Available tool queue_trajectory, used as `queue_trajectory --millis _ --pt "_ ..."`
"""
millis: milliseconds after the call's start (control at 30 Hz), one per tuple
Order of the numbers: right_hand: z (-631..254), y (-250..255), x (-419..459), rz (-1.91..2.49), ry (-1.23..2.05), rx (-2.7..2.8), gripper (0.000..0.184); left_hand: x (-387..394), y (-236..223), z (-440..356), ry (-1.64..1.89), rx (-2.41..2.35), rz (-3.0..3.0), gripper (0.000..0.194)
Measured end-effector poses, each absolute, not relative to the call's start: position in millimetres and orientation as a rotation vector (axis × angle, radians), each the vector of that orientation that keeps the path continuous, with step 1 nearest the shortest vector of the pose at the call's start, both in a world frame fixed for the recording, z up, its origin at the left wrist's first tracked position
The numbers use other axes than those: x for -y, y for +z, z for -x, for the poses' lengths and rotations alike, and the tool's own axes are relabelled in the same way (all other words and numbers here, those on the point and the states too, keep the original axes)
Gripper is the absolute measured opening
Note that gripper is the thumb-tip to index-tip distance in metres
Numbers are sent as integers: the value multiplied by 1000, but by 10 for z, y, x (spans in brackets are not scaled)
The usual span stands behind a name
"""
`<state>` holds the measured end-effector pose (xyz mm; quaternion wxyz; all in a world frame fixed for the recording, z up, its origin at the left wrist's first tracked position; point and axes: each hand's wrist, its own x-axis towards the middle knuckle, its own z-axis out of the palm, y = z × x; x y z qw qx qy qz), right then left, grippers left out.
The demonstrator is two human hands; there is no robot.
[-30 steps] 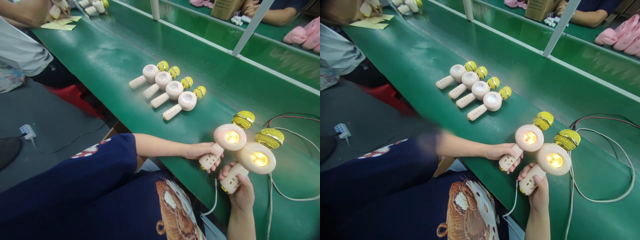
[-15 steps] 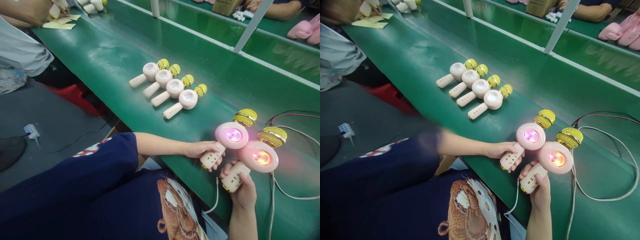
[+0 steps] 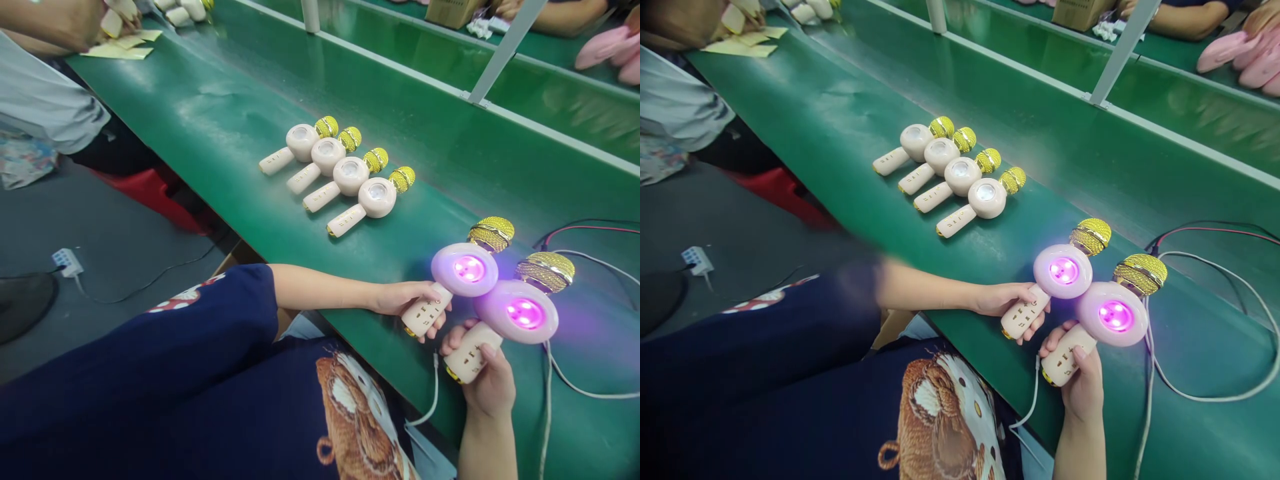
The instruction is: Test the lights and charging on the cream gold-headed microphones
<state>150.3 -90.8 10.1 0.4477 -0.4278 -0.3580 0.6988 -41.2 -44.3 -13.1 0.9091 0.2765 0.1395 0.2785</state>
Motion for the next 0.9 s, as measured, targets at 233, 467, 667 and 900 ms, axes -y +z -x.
queue_trajectory --millis 233,467,667,900 --pt "-1505 107 906 1051 1740 868 28 446 -123 421 574 -284 -574 39" --pt "-1511 93 903 1062 1739 851 28 449 -78 431 588 -308 -597 39" --pt "-1511 87 911 1072 1730 835 30 449 3 448 588 -366 -618 46" --pt "-1557 113 802 1194 1809 542 29 380 7 462 520 -562 -581 44"
